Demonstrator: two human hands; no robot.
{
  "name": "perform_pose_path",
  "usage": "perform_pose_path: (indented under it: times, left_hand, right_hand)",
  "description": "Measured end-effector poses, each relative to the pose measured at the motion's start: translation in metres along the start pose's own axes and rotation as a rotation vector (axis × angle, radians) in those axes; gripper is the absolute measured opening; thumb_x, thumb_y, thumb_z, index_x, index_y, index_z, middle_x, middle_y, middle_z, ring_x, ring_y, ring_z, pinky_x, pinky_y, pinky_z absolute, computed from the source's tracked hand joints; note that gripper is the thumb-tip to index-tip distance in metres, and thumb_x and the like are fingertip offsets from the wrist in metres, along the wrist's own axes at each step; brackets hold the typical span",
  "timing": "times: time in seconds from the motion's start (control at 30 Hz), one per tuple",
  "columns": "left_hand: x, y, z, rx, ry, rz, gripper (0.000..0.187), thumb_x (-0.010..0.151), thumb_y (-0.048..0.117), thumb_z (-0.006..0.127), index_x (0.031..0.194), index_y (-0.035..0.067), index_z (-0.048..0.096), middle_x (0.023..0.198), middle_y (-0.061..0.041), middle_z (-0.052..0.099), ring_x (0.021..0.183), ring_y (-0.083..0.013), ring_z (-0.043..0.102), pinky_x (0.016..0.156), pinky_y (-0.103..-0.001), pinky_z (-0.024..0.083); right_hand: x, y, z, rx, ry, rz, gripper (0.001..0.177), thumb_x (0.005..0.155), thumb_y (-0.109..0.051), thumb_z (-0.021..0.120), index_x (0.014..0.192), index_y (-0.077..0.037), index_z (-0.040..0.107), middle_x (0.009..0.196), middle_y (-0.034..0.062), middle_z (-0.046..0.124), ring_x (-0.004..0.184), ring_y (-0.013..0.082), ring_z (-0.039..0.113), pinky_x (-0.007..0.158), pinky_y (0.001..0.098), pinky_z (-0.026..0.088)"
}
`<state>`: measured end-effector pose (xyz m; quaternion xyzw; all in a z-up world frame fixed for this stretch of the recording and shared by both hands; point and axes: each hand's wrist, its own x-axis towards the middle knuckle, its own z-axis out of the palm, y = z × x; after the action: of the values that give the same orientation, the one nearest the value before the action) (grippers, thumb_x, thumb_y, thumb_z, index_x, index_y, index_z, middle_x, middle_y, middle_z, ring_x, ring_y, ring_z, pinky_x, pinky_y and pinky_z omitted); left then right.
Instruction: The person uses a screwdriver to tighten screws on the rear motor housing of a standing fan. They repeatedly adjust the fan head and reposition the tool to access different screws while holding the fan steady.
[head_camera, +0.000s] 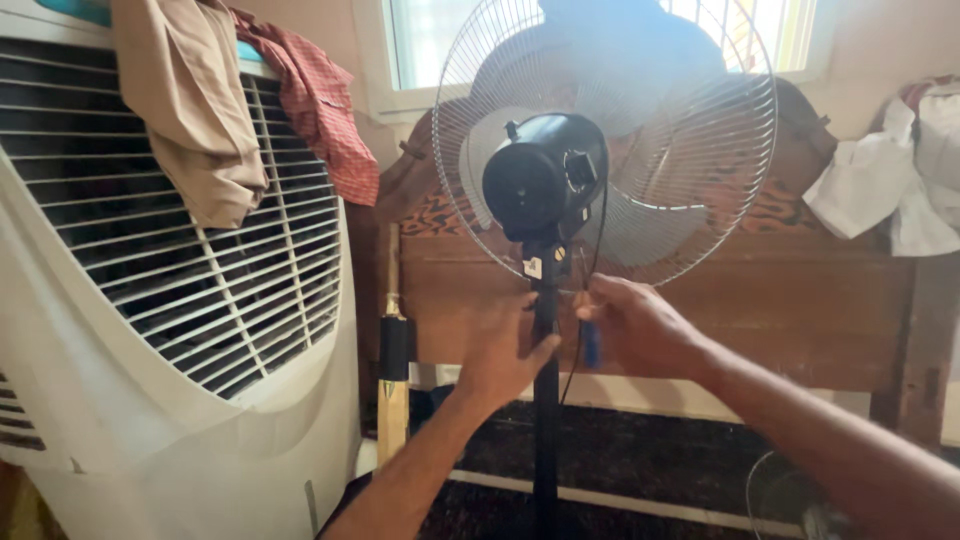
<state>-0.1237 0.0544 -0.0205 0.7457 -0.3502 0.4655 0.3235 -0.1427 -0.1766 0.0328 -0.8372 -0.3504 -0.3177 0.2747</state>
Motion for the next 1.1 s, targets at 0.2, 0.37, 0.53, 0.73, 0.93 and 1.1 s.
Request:
perform_pose_path:
  times: [0.2, 0.37, 0.53, 0.73, 0.93, 1.1]
  left_hand:
    - [0.006, 0.009, -0.016, -0.156, -0.154, -0.109, 0.052, 0.095, 0.031, 0.070, 0.139, 0.008, 0.054, 0.107, -0.017, 0.069, 0.100, -0.0344, 0.069, 0.087, -0.045, 0.054]
    - [0.006, 0.004, -0.034, -0.108, -0.070, -0.078, 0.036, 0.101, 0.023, 0.063, 0.132, 0.006, 0.058, 0.111, -0.020, 0.071, 0.103, -0.0381, 0.070, 0.086, -0.046, 0.053]
    - [0.010, 0.009, -0.081, -0.035, 0.084, 0.078, 0.026, 0.104, 0.020, 0.062, 0.126, 0.005, 0.061, 0.115, -0.021, 0.071, 0.108, -0.0395, 0.070, 0.093, -0.045, 0.054]
    - [0.034, 0.039, -0.140, -0.038, 0.147, -0.366, 0.034, 0.097, 0.025, 0.068, 0.127, 0.009, 0.068, 0.099, -0.013, 0.077, 0.067, -0.0333, 0.075, 0.062, -0.041, 0.055]
    - [0.068, 0.057, -0.162, 0.079, 0.273, 0.177, 0.026, 0.104, 0.021, 0.067, 0.123, 0.003, 0.066, 0.108, -0.017, 0.075, 0.094, -0.0286, 0.077, 0.079, -0.036, 0.059]
    - [0.075, 0.064, -0.159, 0.201, 0.178, 0.153, 0.027, 0.104, 0.028, 0.063, 0.121, 0.007, 0.066, 0.107, -0.014, 0.074, 0.095, -0.0315, 0.074, 0.080, -0.040, 0.056]
  right_hand:
    - [0.028, 0.004, 0.030, 0.711, 0.107, 0.239, 0.022, 0.096, -0.015, 0.066, 0.114, -0.003, 0.064, 0.100, 0.0021, 0.066, 0.096, 0.0135, 0.069, 0.085, 0.0318, 0.064]
    - [0.041, 0.028, 0.056, 0.895, 0.200, 0.190, 0.025, 0.098, -0.018, 0.064, 0.118, -0.002, 0.060, 0.103, 0.0084, 0.072, 0.099, 0.0151, 0.072, 0.086, 0.0307, 0.064]
    - [0.024, 0.047, 0.090, 0.537, 0.430, 0.249, 0.029, 0.102, -0.022, 0.059, 0.122, -0.001, 0.062, 0.104, 0.0138, 0.073, 0.095, 0.0210, 0.071, 0.081, 0.0329, 0.060]
    - [0.018, 0.060, 0.139, 0.062, 0.592, -0.057, 0.031, 0.096, -0.011, 0.065, 0.125, -0.001, 0.060, 0.106, 0.0180, 0.066, 0.094, 0.0316, 0.067, 0.080, 0.0436, 0.055]
    - [0.036, 0.069, 0.160, 0.250, 0.339, 0.383, 0.037, 0.079, -0.020, 0.082, 0.105, -0.001, 0.063, 0.081, 0.0122, 0.068, 0.071, 0.0263, 0.071, 0.066, 0.0414, 0.055]
    - [0.041, 0.079, 0.177, 0.353, 0.474, 0.155, 0.031, 0.083, -0.015, 0.075, 0.109, -0.003, 0.064, 0.065, 0.0061, 0.067, 0.058, 0.0190, 0.066, 0.058, 0.0360, 0.054]
